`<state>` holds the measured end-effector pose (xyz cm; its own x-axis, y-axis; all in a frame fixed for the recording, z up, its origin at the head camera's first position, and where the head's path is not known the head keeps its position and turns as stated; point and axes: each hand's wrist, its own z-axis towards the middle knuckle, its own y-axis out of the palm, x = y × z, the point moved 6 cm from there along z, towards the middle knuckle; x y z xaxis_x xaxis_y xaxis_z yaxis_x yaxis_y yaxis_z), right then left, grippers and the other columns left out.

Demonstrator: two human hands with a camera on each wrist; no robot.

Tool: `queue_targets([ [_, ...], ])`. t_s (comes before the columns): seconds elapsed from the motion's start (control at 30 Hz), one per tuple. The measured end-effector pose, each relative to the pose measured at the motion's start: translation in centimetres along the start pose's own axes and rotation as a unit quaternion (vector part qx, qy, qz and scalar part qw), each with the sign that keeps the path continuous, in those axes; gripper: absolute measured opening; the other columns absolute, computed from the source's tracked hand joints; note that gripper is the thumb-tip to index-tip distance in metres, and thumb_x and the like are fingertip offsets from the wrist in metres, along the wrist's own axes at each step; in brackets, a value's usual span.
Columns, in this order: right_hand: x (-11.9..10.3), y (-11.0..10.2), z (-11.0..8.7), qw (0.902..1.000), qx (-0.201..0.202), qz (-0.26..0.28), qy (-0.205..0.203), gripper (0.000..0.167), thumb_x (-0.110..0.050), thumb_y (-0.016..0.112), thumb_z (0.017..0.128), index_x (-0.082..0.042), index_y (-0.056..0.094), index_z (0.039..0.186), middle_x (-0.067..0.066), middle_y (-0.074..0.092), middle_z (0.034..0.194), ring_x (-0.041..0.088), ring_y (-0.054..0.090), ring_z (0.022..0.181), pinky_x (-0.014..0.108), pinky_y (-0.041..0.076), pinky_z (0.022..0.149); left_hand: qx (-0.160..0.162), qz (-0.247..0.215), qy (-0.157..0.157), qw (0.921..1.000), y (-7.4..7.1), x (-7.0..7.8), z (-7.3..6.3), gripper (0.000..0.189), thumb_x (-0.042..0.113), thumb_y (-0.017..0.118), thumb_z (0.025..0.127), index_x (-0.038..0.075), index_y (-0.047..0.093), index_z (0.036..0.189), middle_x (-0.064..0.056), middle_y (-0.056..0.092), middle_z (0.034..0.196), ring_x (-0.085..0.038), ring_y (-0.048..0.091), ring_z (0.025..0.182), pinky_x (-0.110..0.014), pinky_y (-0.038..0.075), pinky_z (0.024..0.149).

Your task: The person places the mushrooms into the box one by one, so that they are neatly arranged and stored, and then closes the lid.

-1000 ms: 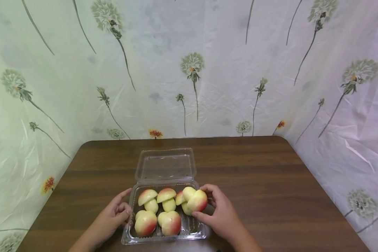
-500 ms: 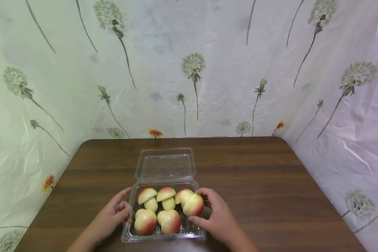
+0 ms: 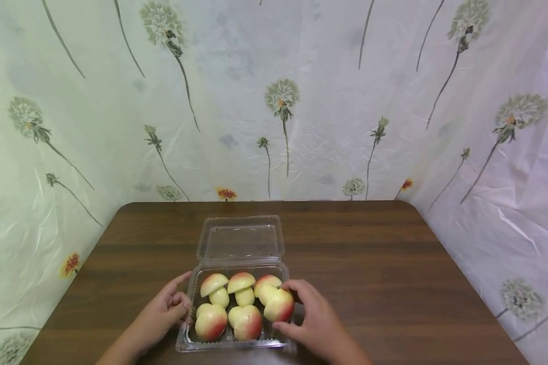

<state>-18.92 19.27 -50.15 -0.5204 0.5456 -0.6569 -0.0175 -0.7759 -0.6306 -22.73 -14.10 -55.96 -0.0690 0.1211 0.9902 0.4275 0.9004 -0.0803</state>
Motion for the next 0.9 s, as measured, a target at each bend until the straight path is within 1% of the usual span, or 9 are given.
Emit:
queue_targets([
  [0.17, -0.25, -0.01, -0.04, 0.9992, 0.002, -0.019, -0.036, 0.072, -0.017, 0.100, 0.069, -0.022, 0.059, 0.128, -0.011, 0.063, 0.124, 0.007, 0.066, 0.111, 0.025, 0.060, 0.094, 0.001, 0.000, -0.002, 1.0000, 0.04, 0.03, -0.02, 0.073, 0.006, 0.057, 0.106, 0.007, 0.015, 0.166, -0.010, 0.062, 0.094, -0.016, 0.066, 0.075, -0.031, 0.064, 0.069],
  [0.23, -0.37, 0.01, -0.01, 0.9985, 0.001, -0.023, -0.050, 0.072, -0.018, 0.100, 0.069, -0.020, 0.059, 0.128, -0.010, 0.063, 0.124, 0.008, 0.065, 0.111, 0.023, 0.060, 0.094, 0.002, 0.001, -0.003, 1.0000, 0.02, 0.04, -0.03, 0.073, 0.006, 0.057, 0.106, 0.008, 0.015, 0.166, -0.010, 0.062, 0.095, -0.016, 0.066, 0.075, -0.031, 0.064, 0.069],
  [0.33, -0.47, 0.01, 0.05, 0.9976, -0.003, -0.027, -0.064, 0.071, -0.019, 0.100, 0.068, -0.016, 0.060, 0.128, -0.010, 0.064, 0.124, 0.009, 0.065, 0.111, 0.025, 0.060, 0.094, 0.001, 0.002, -0.005, 1.0000, -0.03, 0.04, -0.03, 0.074, 0.007, 0.057, 0.106, 0.009, 0.015, 0.166, -0.010, 0.062, 0.095, -0.017, 0.066, 0.076, -0.032, 0.064, 0.069],
  [0.43, -0.41, 0.06, 0.06, 0.9972, -0.010, -0.034, -0.066, 0.071, -0.021, 0.100, 0.069, -0.013, 0.061, 0.127, -0.010, 0.064, 0.124, 0.008, 0.065, 0.112, 0.031, 0.062, 0.092, -0.001, 0.003, -0.007, 1.0000, -0.04, 0.01, -0.04, 0.074, 0.007, 0.058, 0.106, 0.009, 0.015, 0.166, -0.011, 0.062, 0.096, -0.017, 0.066, 0.077, -0.032, 0.064, 0.069],
  [0.53, -0.29, 0.16, -0.03, 0.9970, -0.017, -0.044, -0.061, 0.070, -0.023, 0.100, 0.069, -0.013, 0.062, 0.127, -0.011, 0.064, 0.125, 0.008, 0.065, 0.112, 0.034, 0.063, 0.091, -0.004, 0.000, -0.009, 1.0000, 0.01, -0.03, -0.07, 0.075, 0.006, 0.058, 0.105, 0.009, 0.015, 0.166, -0.011, 0.062, 0.096, -0.017, 0.066, 0.077, -0.032, 0.064, 0.069],
  [0.6, -0.29, 0.22, -0.07, 0.9966, -0.020, -0.054, -0.058, 0.071, -0.025, 0.100, 0.069, -0.014, 0.061, 0.128, -0.012, 0.063, 0.125, 0.008, 0.065, 0.112, 0.032, 0.062, 0.092, -0.005, -0.001, -0.009, 0.9999, 0.05, -0.01, -0.08, 0.075, 0.006, 0.058, 0.106, 0.009, 0.014, 0.166, -0.011, 0.061, 0.096, -0.017, 0.066, 0.077, -0.032, 0.064, 0.069],
  [0.8, -0.63, 0.33, 0.04, 0.9959, -0.024, -0.072, -0.048, 0.073, -0.026, 0.101, 0.068, -0.018, 0.061, 0.129, -0.013, 0.063, 0.126, 0.006, 0.063, 0.112, 0.021, 0.055, 0.097, -0.004, 0.002, -0.006, 1.0000, 0.03, 0.09, -0.08, 0.074, 0.007, 0.057, 0.106, 0.008, 0.015, 0.166, -0.011, 0.062, 0.096, -0.017, 0.066, 0.078, -0.032, 0.064, 0.070],
  [0.9, -0.69, 0.43, 0.05, 0.9954, -0.031, -0.080, -0.041, 0.072, -0.028, 0.100, 0.069, -0.018, 0.062, 0.129, -0.013, 0.062, 0.126, 0.006, 0.063, 0.112, 0.023, 0.055, 0.098, -0.004, -0.001, -0.005, 1.0000, 0.03, 0.03, -0.05, 0.074, 0.006, 0.057, 0.106, 0.008, 0.014, 0.166, -0.011, 0.061, 0.096, -0.017, 0.066, 0.077, -0.032, 0.064, 0.070],
])
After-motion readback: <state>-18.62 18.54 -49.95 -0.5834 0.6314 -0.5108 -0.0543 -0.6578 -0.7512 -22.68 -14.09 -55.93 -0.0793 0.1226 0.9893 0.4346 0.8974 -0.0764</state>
